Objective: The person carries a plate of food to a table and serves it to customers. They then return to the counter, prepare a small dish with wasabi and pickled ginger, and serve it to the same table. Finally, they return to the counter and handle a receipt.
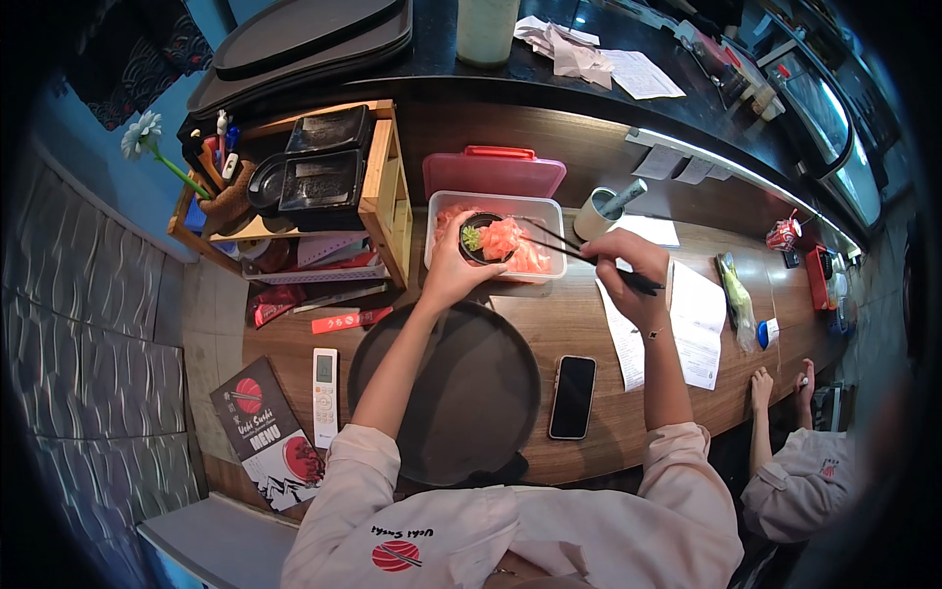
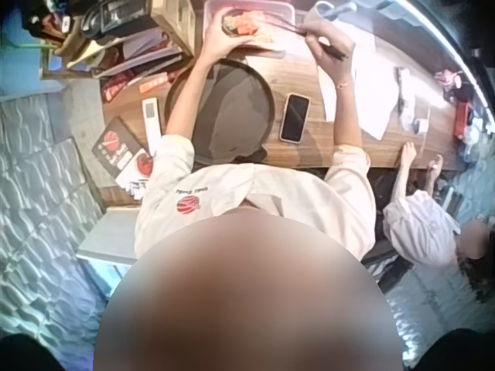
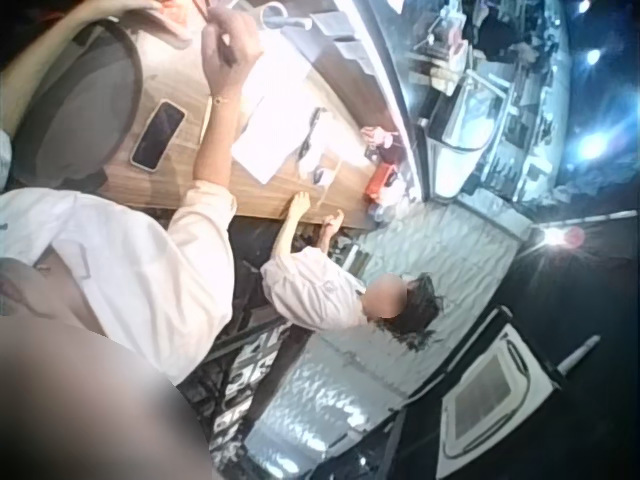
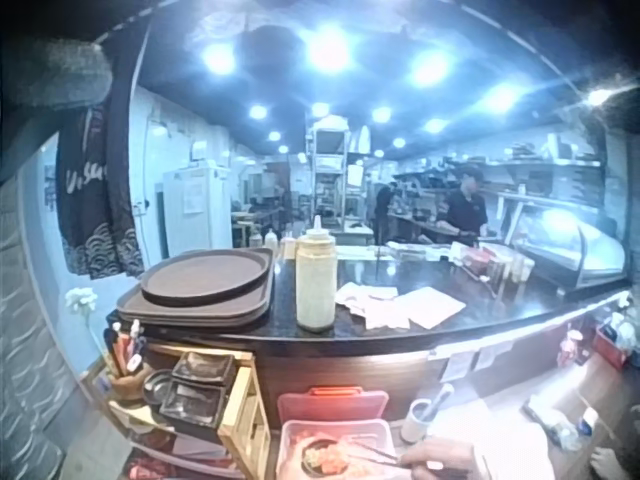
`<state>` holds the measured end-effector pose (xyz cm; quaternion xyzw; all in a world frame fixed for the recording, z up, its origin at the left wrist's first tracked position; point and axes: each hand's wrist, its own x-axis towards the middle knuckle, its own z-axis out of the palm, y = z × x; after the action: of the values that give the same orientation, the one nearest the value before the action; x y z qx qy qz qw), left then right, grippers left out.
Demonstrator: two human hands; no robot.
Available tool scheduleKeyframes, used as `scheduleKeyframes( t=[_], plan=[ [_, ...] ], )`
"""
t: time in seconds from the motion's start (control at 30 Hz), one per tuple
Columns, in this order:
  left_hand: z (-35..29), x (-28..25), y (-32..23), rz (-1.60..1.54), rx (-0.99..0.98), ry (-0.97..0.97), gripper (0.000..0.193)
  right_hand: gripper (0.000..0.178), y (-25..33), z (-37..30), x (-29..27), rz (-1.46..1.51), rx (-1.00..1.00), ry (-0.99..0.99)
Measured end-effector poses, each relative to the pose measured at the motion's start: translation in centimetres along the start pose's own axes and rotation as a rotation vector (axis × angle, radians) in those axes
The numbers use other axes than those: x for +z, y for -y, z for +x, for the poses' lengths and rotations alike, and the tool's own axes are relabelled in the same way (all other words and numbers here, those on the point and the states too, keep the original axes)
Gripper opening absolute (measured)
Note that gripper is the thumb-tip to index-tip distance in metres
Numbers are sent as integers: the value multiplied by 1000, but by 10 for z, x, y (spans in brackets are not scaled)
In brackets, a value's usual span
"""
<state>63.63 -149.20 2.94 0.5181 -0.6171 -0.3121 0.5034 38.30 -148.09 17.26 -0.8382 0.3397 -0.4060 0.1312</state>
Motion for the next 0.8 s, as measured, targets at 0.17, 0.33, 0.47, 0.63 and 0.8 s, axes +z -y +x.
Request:
scheduleKeyframes(
  t=[0.17,0.33,0.47,0.63,0.8],
  plan=[
    [1,7,-1,-117,-10,-13,87,24,-4,-14,35,112,-137,-110],
    [-1,8,-3,-133,37,-80,85,31,-7,-46,71,88,-121,-125],
    [-6,11,-9,-95,32,-128,84,25,-10,-59,79,97,-103,-230],
    [-10,18,-12,-81,-22,-176,86,20,-9,-73,97,276,218,-665],
    [-12,21,-9,-145,-21,-157,91,18,-5,-86,111,281,264,-654]
  ],
)
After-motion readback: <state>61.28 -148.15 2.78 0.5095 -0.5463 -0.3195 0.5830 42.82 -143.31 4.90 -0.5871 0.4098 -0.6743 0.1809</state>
